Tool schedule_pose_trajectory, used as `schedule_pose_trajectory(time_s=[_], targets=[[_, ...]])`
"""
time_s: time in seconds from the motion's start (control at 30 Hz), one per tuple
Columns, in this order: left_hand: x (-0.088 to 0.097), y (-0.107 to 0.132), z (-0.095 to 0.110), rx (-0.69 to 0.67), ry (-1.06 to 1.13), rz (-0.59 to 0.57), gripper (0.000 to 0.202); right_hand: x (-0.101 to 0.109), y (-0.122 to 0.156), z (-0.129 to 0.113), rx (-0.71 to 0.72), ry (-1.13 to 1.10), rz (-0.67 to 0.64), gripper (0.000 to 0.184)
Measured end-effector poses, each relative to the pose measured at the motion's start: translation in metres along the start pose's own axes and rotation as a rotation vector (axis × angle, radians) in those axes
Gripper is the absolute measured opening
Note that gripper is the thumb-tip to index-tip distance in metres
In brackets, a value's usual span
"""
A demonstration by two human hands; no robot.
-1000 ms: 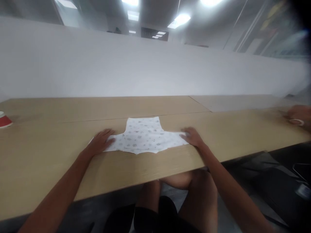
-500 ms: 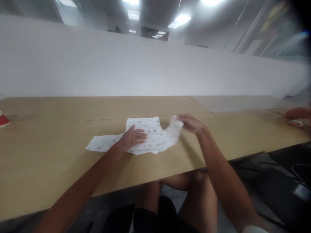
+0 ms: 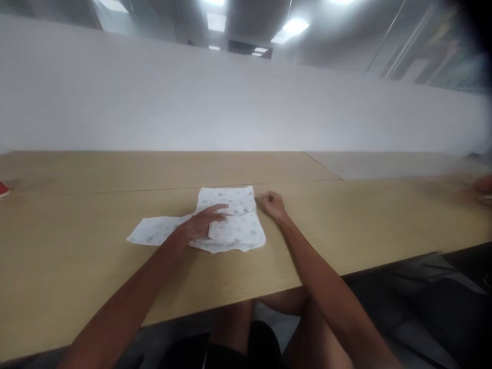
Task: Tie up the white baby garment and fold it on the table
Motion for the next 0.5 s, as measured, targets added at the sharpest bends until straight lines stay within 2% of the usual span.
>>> schedule_pose_trajectory(time_s=[0.1, 0.23, 0.37, 0.47, 0.5], targets=[[0.003, 0.000, 0.007, -0.134, -0.300, -0.013, 0.084, -0.001, 0.002, -0.001, 0.036, 0.023, -0.032, 0.037], [0.015, 0.003, 0.021, -0.263, -0.718, 0.066, 0.066, -0.008, 0.014, -0.017, 0.112, 0.023, -0.094, 0.035], [0.049, 0.022, 0.030, -0.207, -1.070, 0.100, 0.052, -0.023, 0.030, -0.032, 0.175, -0.005, -0.208, 0.036], [0.078, 0.050, 0.034, -0.244, -1.183, 0.050, 0.049, -0.030, 0.036, -0.035, 0.186, -0.011, -0.255, 0.038], [0.090, 0.061, 0.036, -0.256, -1.208, 0.077, 0.051, -0.031, 0.037, -0.035, 0.184, -0.012, -0.261, 0.038]])
Point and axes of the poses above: each hand's wrist, its own y-axis away from the middle knuckle, its own x-axis out of the back of the hand, z = x × y, the point moved 7 cm from there along -y, towards the middle knuckle, and after that the axes turned 3 degrees about -x, right-handed, at the moved point
